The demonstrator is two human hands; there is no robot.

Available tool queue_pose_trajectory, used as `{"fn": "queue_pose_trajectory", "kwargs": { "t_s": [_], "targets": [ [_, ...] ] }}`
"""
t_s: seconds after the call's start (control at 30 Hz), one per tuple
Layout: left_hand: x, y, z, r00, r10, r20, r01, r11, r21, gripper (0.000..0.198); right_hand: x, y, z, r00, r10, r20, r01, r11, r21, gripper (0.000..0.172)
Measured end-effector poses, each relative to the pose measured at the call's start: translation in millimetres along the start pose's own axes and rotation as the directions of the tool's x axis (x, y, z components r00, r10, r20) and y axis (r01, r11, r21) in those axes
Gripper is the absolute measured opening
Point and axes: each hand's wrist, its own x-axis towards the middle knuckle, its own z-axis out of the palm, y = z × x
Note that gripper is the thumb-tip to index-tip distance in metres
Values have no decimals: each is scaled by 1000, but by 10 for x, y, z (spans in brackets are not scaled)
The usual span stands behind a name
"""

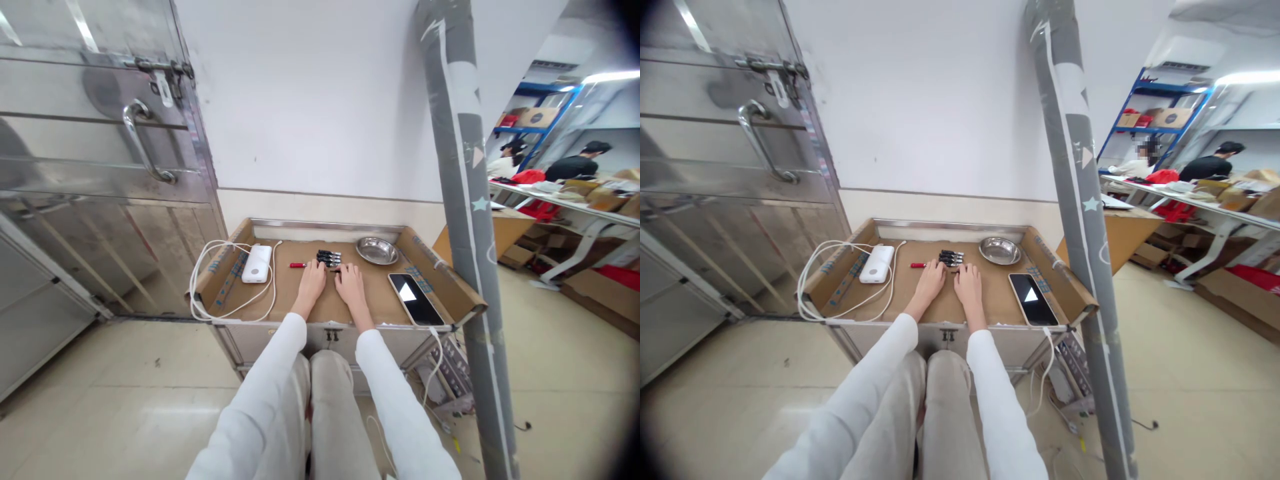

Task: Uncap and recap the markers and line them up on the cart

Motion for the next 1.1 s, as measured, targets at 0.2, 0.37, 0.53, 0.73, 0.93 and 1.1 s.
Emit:
{"fn": "queue_pose_trajectory", "kwargs": {
  "t_s": [0.2,0.37,0.53,0.73,0.93,1.1],
  "targets": [
    [2,-7,5,1000,1,-18,-1,1000,-3,15,-3,2,-1,1000,14,-11,-14,1000,2,17],
    [2,-17,6,1000,-1,-11,2,998,61,14,-9,2,-1,1000,22,-3,-22,1000,-13,18],
    [-1,3,-26,1000,0,-16,1,998,65,16,-1,10,12,1000,26,-8,-26,1000,-17,17],
    [1,-11,-7,1000,-8,-11,9,995,96,16,1,1,1,999,37,9,-37,999,-22,19],
    [-1,0,-40,1000,-1,-6,1,994,112,14,-3,-5,-15,999,45,22,-44,999,-27,18],
    [2,10,-51,1000,2,-12,0,991,137,11,1,-1,-14,999,38,21,-38,999,-29,17]
  ]
}}
